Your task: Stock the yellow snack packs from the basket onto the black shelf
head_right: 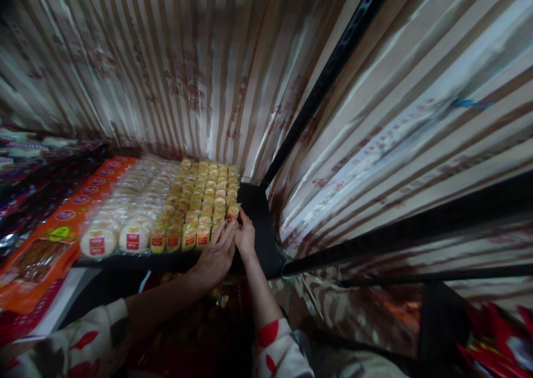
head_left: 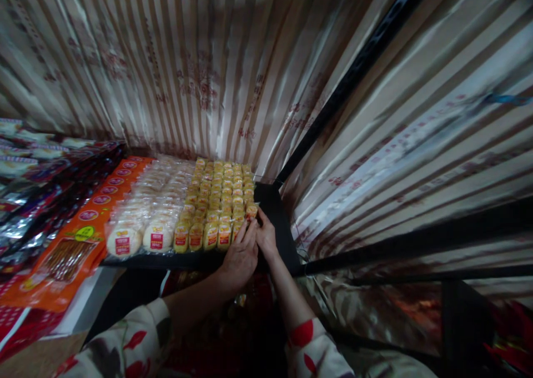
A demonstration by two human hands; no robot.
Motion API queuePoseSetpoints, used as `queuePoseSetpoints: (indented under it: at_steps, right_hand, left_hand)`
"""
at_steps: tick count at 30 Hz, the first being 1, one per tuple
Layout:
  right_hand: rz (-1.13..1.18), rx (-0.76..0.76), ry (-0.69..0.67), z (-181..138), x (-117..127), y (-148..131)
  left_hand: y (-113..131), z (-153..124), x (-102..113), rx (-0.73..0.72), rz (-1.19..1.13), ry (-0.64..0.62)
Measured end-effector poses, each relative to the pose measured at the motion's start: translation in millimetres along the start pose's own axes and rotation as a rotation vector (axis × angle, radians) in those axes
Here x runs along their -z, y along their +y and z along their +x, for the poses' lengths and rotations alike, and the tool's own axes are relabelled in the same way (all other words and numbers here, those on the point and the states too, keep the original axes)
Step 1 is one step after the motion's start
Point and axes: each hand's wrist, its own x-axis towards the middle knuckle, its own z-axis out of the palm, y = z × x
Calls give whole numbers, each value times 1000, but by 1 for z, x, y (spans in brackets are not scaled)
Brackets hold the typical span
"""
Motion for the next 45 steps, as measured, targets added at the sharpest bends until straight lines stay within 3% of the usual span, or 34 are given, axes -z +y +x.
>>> queuePoseSetpoints:
  at_steps: [5,14,21,28,36,38,41,43,45]
  right_hand:
    - [-155,122,-25,-1,-3,2]
    - [-252,199,-19,-4,-3,-6]
    - [-15,59,82,-9,-9,-10]
    - [85,28,34,-7,-8,-9]
    - [136,-38,189,-35,4,-17]
    - [194,-65,227,-58,11,-22]
    - [217,-110,248,-103,19,-23]
    - [120,-125,179,-134,24,-18]
    - [-73,-152,52,-157,28,-10]
  left_hand:
    - [0,-1,-1,14,-15,-3]
    - [1,1,-11,56,6,19]
    - [1,-3,-14,51,27,75]
    - [0,-7,-8,23,-35,119]
    - [3,-53,-1,-120,-298,252]
    - [6,-72,-2,-181,-411,200]
    - [16,-99,-10,-229,-568,-9]
    - [25,-115,-21,-162,-658,-176]
    - [32,-126,-33,5,-756,-309]
